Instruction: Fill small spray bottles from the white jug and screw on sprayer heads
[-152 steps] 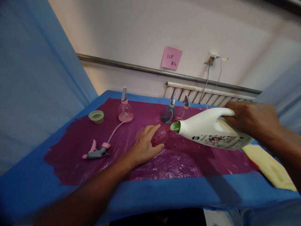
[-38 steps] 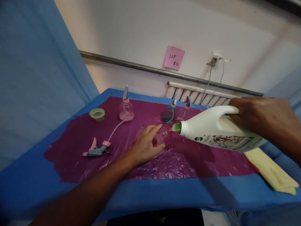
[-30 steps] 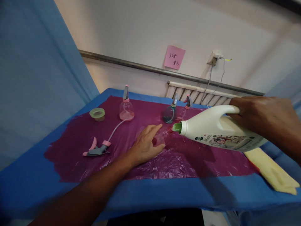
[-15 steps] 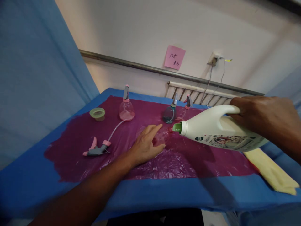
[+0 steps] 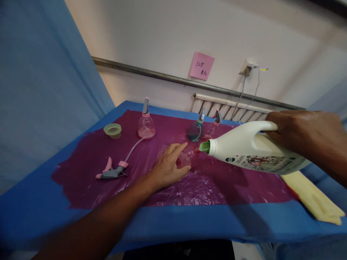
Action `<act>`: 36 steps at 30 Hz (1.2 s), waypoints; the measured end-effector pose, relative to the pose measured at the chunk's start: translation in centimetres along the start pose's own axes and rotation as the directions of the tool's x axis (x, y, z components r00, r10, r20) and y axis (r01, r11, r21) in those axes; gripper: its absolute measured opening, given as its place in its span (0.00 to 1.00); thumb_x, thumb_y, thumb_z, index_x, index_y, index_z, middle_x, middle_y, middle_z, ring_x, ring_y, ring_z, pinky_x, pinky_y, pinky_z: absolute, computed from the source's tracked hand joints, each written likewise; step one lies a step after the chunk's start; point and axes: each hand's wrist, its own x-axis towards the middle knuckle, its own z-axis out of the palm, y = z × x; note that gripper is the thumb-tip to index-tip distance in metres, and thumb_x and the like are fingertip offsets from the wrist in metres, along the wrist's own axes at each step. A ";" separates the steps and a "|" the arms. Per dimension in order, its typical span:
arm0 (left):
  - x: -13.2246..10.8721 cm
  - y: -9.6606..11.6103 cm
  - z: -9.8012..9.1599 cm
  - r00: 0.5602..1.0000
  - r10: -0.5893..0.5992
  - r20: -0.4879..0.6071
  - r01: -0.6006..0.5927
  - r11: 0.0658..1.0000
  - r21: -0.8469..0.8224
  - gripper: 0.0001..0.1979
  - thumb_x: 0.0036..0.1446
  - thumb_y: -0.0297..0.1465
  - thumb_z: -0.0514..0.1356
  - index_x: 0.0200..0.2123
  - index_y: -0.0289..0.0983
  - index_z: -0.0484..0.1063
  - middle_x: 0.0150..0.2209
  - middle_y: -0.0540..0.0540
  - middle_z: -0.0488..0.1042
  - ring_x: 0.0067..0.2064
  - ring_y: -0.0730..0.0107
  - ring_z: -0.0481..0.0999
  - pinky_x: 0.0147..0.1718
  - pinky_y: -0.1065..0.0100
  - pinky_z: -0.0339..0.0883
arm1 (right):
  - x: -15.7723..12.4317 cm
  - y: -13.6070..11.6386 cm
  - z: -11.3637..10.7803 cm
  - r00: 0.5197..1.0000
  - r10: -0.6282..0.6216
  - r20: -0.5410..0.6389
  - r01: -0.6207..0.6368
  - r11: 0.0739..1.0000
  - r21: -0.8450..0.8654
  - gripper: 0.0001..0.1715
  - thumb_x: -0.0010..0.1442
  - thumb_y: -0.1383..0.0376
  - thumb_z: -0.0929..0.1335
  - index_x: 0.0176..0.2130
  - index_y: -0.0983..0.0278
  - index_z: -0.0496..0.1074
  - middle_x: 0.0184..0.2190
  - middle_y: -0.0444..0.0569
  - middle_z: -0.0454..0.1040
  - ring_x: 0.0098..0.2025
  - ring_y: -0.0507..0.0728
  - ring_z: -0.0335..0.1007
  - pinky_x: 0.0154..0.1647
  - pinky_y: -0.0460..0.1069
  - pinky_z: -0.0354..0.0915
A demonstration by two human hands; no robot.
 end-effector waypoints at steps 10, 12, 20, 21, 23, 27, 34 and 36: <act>0.0 0.0 0.0 1.000 0.001 0.000 -0.001 1.000 0.001 0.43 0.63 0.37 0.71 0.78 0.45 0.65 0.68 0.39 0.73 0.70 0.45 0.75 0.73 0.42 0.71 | 0.1 0.0 0.1 1.000 0.002 0.000 -0.002 1.000 0.016 0.22 0.60 0.42 0.63 0.34 0.54 0.74 0.33 0.52 0.82 0.27 0.63 0.70 0.28 0.53 0.47; 0.0 0.0 0.0 1.000 -0.005 -0.002 0.005 1.000 0.003 0.43 0.62 0.37 0.72 0.78 0.45 0.66 0.68 0.39 0.73 0.70 0.45 0.75 0.72 0.42 0.71 | 0.1 0.0 0.1 1.000 0.003 0.006 -0.003 1.000 0.004 0.23 0.59 0.41 0.63 0.34 0.54 0.74 0.33 0.52 0.82 0.27 0.62 0.70 0.28 0.53 0.47; -0.1 0.0 0.1 1.000 -0.003 -0.005 0.003 1.000 -0.002 0.43 0.62 0.37 0.72 0.78 0.44 0.66 0.68 0.39 0.73 0.70 0.45 0.75 0.73 0.43 0.71 | 0.1 0.2 0.3 1.000 -0.004 -0.018 0.004 1.000 0.001 0.25 0.60 0.40 0.62 0.35 0.54 0.74 0.31 0.53 0.79 0.27 0.61 0.66 0.28 0.54 0.47; -0.1 0.0 0.2 1.000 -0.003 -0.006 0.003 1.000 -0.002 0.43 0.62 0.37 0.72 0.78 0.43 0.66 0.68 0.39 0.73 0.70 0.45 0.75 0.73 0.43 0.71 | 0.1 0.2 0.4 1.000 -0.002 -0.018 0.002 1.000 0.004 0.24 0.60 0.40 0.63 0.35 0.54 0.74 0.31 0.53 0.79 0.27 0.61 0.65 0.29 0.54 0.46; -0.1 -0.1 0.2 1.000 -0.003 -0.008 0.003 1.000 -0.001 0.43 0.62 0.37 0.72 0.78 0.43 0.66 0.68 0.39 0.73 0.70 0.45 0.75 0.73 0.43 0.71 | 0.2 0.2 0.4 1.000 0.002 -0.017 -0.002 1.000 0.011 0.23 0.59 0.40 0.63 0.34 0.54 0.74 0.31 0.52 0.79 0.27 0.61 0.66 0.29 0.54 0.46; 0.0 -0.1 0.2 1.000 -0.005 -0.005 0.005 1.000 0.004 0.43 0.62 0.38 0.72 0.78 0.43 0.66 0.68 0.39 0.73 0.70 0.44 0.75 0.73 0.43 0.71 | 0.3 0.2 0.6 1.000 0.015 -0.011 -0.015 1.000 0.010 0.24 0.56 0.40 0.63 0.34 0.53 0.74 0.32 0.52 0.80 0.28 0.62 0.68 0.28 0.55 0.48; -0.1 -0.2 0.3 1.000 0.004 -0.016 -0.004 1.000 0.012 0.43 0.62 0.37 0.72 0.78 0.44 0.66 0.68 0.39 0.74 0.69 0.45 0.75 0.72 0.43 0.71 | 0.4 0.9 1.4 0.999 -0.017 -0.036 0.017 1.000 0.007 0.23 0.57 0.40 0.64 0.34 0.54 0.73 0.32 0.51 0.80 0.27 0.60 0.67 0.29 0.55 0.46; -0.1 -0.3 0.3 1.000 0.010 -0.018 -0.009 1.000 0.007 0.43 0.63 0.37 0.72 0.78 0.43 0.66 0.68 0.39 0.74 0.70 0.45 0.75 0.72 0.43 0.71 | 0.5 1.1 1.7 0.999 -0.019 -0.041 0.020 1.000 0.010 0.24 0.57 0.39 0.64 0.34 0.54 0.73 0.32 0.51 0.80 0.27 0.60 0.66 0.29 0.55 0.45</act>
